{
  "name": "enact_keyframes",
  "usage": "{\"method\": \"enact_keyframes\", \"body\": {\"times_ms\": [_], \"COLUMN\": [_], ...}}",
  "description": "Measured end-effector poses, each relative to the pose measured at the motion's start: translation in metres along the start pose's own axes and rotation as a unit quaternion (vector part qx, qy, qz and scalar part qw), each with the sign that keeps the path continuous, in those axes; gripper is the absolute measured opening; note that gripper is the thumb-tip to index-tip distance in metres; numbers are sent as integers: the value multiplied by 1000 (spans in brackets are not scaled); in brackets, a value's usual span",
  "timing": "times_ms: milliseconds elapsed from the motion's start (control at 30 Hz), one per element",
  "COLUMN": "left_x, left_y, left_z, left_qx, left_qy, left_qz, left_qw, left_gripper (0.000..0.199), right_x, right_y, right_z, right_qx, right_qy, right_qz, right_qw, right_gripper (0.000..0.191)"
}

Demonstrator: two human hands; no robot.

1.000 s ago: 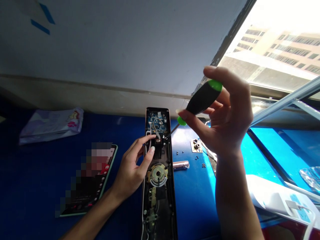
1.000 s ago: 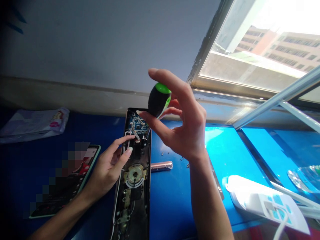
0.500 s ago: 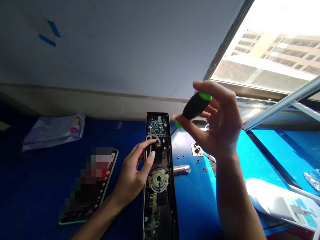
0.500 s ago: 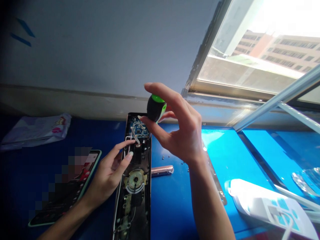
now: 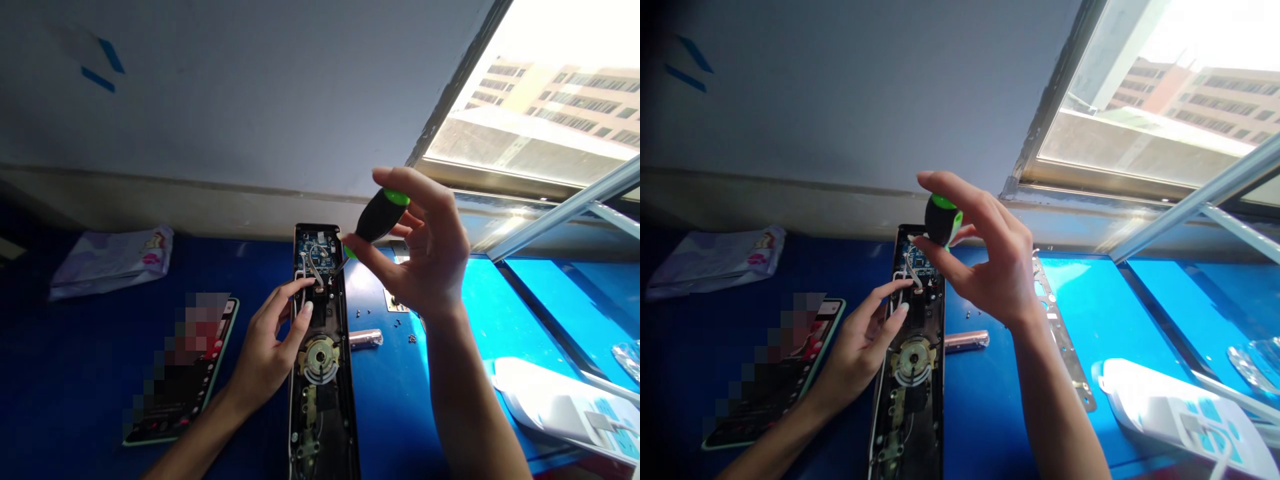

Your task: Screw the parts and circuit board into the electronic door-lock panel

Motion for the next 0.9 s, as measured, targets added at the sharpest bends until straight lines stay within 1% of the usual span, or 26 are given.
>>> {"method": "enact_keyframes", "body": {"times_ms": [167, 267, 333, 367, 467, 533, 600, 667, 733, 800, 900], "left_x": [0, 1, 1, 1, 1, 0, -1, -3, -2, -1, 2], "left_y": [0, 1, 1, 1, 1, 1, 1, 1, 1, 2, 2], "left_z": [0, 0, -1, -1, -1, -1, -1, 0, 0, 0, 0], "left_qx": [-2, 0, 2, 1, 1, 0, 0, -2, -2, -1, -2], "left_qy": [2, 9, 10, 9, 5, 0, -8, -13, -8, 3, 16], "left_qz": [0, -1, -2, -2, -2, -2, -5, -9, -7, -2, 7], "left_qw": [1000, 1000, 1000, 1000, 1000, 1000, 1000, 1000, 1000, 1000, 1000], "left_gripper": [38, 37, 36, 36, 36, 37, 37, 37, 36, 36, 37], "right_x": [2, 2, 1, 1, 0, 0, 1, 0, -2, -4, 1], "right_y": [0, 1, 2, 2, 1, 1, 1, 1, 1, 1, -1], "right_z": [-3, -11, -14, -13, -6, -7, -9, -11, -11, -3, 10], "right_qx": [8, 63, 80, 72, 21, 9, 16, 39, 53, 28, -26], "right_qy": [-15, -67, -89, -84, -29, 1, 2, -21, -41, -34, -6], "right_qz": [10, 5, -1, -1, 8, 10, 7, -5, -22, -22, 16], "right_qw": [1000, 996, 993, 994, 999, 1000, 1000, 999, 998, 999, 1000], "right_gripper": [67, 71, 71, 71, 72, 73, 64, 53, 48, 45, 42]}}
Point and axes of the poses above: each hand's wrist, its own y-axis away from the middle knuckle, its own z-axis out of the back of the hand, x = y × z, the point moved 10 cm from there along -y, towards the middle knuckle, and after that the axes turned 10 degrees about y, right-handed, at the moved point
